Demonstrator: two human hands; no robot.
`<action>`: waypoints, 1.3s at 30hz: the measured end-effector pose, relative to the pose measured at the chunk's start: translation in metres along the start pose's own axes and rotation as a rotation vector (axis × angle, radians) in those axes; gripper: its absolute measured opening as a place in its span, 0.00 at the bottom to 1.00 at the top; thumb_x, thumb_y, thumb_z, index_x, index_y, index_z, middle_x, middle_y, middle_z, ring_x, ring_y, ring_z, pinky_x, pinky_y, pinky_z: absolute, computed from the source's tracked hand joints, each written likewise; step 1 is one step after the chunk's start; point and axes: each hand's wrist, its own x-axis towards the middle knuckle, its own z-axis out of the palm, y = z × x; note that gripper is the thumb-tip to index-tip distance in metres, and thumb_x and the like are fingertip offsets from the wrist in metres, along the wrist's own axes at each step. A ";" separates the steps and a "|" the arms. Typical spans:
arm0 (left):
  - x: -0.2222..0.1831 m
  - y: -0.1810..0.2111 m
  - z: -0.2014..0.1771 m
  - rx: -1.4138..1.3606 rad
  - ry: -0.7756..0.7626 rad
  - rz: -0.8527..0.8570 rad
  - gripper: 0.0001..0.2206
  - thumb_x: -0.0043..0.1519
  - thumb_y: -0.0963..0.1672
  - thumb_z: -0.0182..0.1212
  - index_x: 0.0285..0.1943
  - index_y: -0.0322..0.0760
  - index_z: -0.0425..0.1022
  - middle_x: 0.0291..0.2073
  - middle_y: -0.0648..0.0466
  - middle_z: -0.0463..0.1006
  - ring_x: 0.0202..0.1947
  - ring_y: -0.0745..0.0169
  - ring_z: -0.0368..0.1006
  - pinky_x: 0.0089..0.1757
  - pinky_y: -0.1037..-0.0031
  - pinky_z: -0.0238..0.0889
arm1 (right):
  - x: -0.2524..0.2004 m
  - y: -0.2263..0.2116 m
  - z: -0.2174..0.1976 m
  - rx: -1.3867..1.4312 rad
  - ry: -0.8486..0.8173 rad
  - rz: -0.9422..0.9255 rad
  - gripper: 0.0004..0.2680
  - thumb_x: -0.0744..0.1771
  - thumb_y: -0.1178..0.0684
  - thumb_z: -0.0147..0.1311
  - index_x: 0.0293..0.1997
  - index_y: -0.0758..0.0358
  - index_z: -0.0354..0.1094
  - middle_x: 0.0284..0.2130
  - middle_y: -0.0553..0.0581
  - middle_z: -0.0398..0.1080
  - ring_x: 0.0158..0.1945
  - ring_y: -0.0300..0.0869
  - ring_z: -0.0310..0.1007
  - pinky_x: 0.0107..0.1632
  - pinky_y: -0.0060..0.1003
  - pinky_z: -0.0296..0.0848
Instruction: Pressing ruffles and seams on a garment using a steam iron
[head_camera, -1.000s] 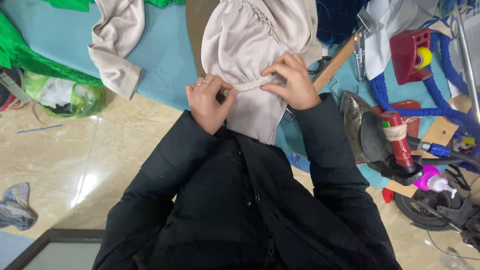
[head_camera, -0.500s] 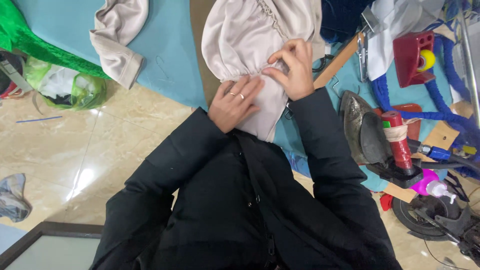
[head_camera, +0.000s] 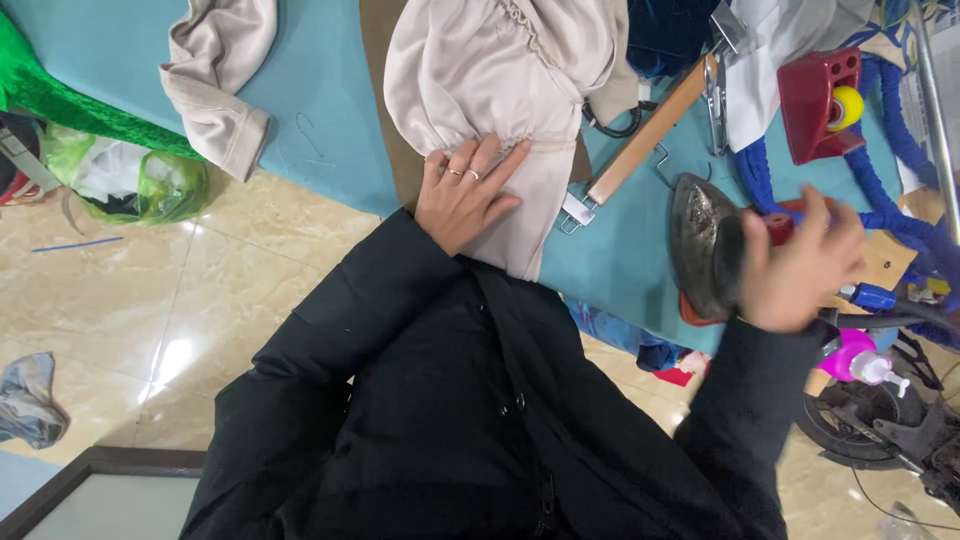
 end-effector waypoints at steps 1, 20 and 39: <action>0.001 0.001 -0.001 0.024 -0.082 -0.001 0.33 0.65 0.68 0.53 0.75 0.64 0.63 0.59 0.65 0.68 0.53 0.68 0.65 0.48 0.69 0.57 | -0.016 0.024 -0.003 -0.122 -0.046 0.013 0.26 0.74 0.31 0.46 0.71 0.66 0.66 0.50 0.71 0.68 0.46 0.64 0.67 0.40 0.57 0.61; 0.018 -0.016 0.012 -0.425 0.072 -0.191 0.13 0.59 0.44 0.74 0.50 0.54 0.79 0.44 0.65 0.74 0.49 0.60 0.69 0.50 0.63 0.55 | 0.052 -0.049 -0.026 0.297 -0.208 -0.414 0.15 0.69 0.41 0.66 0.56 0.58 0.76 0.34 0.59 0.75 0.29 0.53 0.68 0.38 0.44 0.69; 0.013 -0.031 0.031 -0.910 0.089 -0.290 0.06 0.68 0.38 0.62 0.52 0.35 0.75 0.52 0.49 0.70 0.44 0.52 0.75 0.45 0.61 0.69 | 0.103 -0.103 -0.009 0.147 -0.106 -0.826 0.17 0.71 0.31 0.57 0.52 0.55 0.73 0.22 0.47 0.69 0.23 0.43 0.63 0.37 0.36 0.62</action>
